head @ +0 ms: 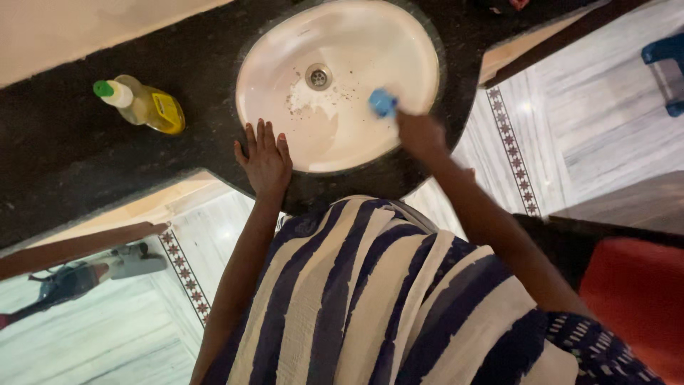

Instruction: The person scrubs the inside of a white bathroom sink using a blue brush, then wipes the sink and surrounding countertop with a patterned cloth. The person moves a yellow bottle of liquid soap aside to clean the area underneath it.

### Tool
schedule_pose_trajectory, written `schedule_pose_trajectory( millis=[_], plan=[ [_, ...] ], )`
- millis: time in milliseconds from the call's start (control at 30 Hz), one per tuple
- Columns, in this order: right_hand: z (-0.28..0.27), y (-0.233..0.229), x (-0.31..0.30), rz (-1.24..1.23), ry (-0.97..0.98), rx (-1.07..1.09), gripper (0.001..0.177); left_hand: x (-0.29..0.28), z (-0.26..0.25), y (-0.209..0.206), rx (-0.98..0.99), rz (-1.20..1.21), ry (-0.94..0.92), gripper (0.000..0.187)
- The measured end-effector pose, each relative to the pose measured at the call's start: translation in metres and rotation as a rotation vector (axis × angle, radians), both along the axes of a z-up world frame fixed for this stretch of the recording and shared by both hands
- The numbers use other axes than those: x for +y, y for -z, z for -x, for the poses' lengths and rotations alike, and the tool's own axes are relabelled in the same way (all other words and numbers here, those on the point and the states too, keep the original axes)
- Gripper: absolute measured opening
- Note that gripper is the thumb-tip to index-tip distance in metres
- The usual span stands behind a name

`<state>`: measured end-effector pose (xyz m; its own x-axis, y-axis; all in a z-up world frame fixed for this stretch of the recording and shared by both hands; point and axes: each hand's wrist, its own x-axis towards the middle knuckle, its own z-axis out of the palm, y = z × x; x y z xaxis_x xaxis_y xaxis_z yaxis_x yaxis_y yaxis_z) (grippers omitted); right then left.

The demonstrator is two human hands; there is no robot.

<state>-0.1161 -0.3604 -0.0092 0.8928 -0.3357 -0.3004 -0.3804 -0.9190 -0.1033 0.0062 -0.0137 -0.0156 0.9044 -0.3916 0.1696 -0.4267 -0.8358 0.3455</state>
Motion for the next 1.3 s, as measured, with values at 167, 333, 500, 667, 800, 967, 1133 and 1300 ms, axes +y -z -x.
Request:
schedule_pose_trajectory(
  millis=[167,333,500,667,800,967,1133,1300],
  plan=[
    [0.019,-0.029,0.140,-0.389,-0.164,0.119,0.050,-0.001,0.000,-0.003,0.007,0.011,0.014,0.054],
    [0.025,-0.053,0.104,-0.201,-0.172,0.218,0.057,0.000,0.001,-0.002,-0.001,0.046,0.004,0.053],
    [0.030,-0.056,-0.030,-0.134,0.163,-0.059,0.048,0.000,0.000,-0.001,0.009,0.061,-0.014,0.053],
    [0.039,-0.031,-0.042,-0.134,0.104,-0.050,0.044,-0.006,0.001,0.000,-0.033,0.022,-0.061,0.053],
    [0.058,-0.016,0.026,-0.486,-0.160,-0.013,0.051,-0.009,0.000,-0.001,-0.059,-0.012,-0.068,0.052],
    [0.073,-0.023,0.022,-0.591,-0.090,0.018,0.051,-0.010,0.000,0.000,-0.076,-0.018,-0.073,0.050],
    [0.051,-0.005,-0.106,-0.148,0.128,-0.200,0.035,-0.009,0.003,0.002,-0.065,-0.026,-0.068,0.049],
    [0.075,-0.023,-0.117,0.019,0.143,-0.433,0.034,-0.007,0.003,0.003,-0.049,-0.057,-0.046,0.050]
  ],
)
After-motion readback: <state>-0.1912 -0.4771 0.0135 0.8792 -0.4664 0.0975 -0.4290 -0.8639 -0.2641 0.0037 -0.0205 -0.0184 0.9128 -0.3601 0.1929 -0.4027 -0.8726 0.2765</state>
